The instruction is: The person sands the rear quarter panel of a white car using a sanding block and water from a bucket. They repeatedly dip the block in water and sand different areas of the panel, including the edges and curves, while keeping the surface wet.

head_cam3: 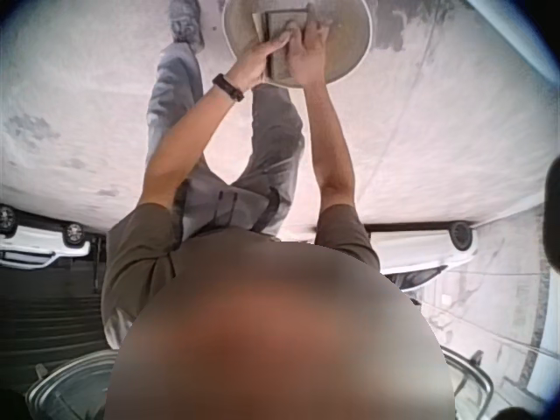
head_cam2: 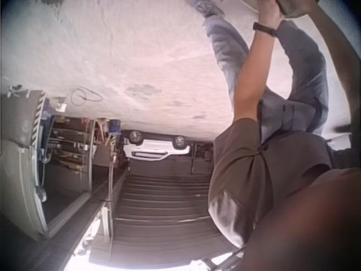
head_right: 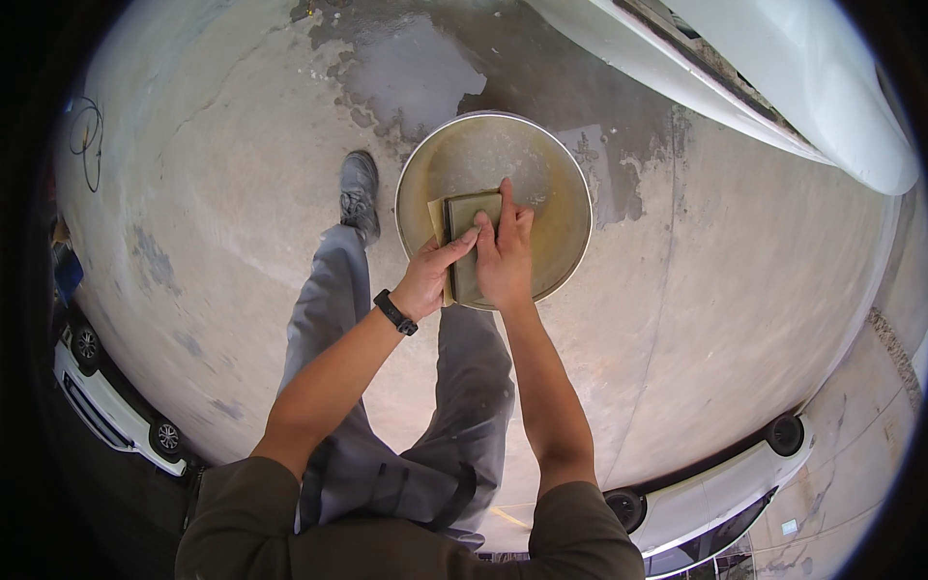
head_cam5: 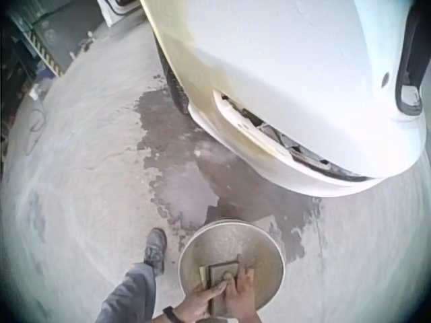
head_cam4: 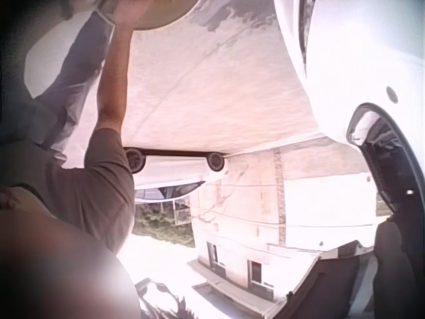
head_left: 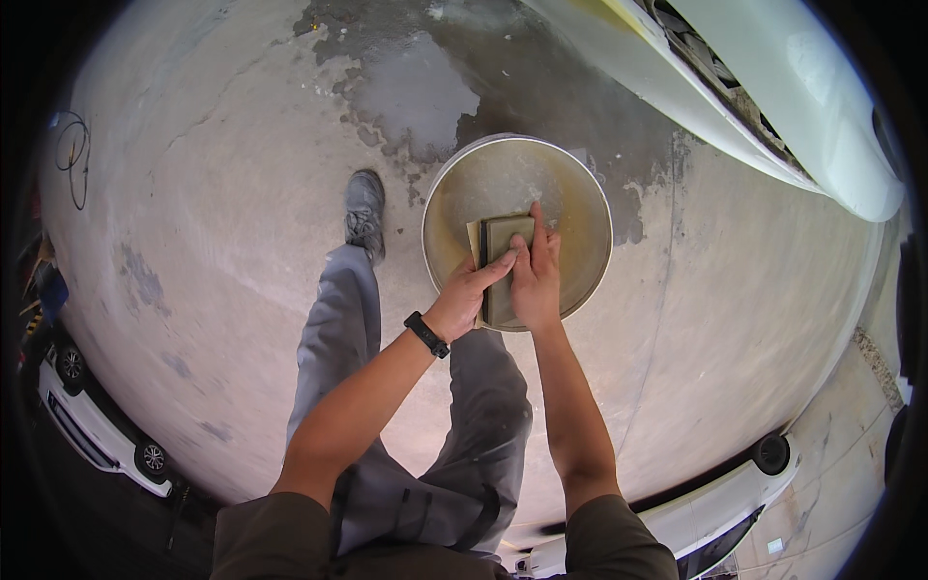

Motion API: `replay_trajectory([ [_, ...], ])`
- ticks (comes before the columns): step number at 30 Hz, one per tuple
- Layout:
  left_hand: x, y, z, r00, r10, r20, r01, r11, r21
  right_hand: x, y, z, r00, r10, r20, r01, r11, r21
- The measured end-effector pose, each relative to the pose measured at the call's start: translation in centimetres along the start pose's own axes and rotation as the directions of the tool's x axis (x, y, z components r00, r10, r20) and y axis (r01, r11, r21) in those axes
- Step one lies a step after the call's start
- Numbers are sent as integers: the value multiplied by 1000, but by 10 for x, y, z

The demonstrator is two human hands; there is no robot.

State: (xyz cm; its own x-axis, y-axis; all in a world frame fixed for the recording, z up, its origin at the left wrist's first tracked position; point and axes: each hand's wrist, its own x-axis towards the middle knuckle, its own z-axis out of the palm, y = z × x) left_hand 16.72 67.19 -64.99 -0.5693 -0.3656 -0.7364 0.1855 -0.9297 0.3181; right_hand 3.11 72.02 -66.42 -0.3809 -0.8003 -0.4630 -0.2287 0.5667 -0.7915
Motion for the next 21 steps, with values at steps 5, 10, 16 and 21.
replay_trajectory([
  [5,7,0,-2,969,-62,-240,22,986,-163,-12,13,-4,988,126,92,-155,802,577],
  [10,30,-3,2,967,184,-179,-77,874,480,-18,14,3,986,50,-158,-34,994,107],
  [16,55,12,1,903,248,-349,64,729,682,6,7,-9,995,20,98,-44,968,248],
  [21,49,39,-6,952,275,-135,-74,635,769,89,57,-3,842,282,459,-538,495,682],
])
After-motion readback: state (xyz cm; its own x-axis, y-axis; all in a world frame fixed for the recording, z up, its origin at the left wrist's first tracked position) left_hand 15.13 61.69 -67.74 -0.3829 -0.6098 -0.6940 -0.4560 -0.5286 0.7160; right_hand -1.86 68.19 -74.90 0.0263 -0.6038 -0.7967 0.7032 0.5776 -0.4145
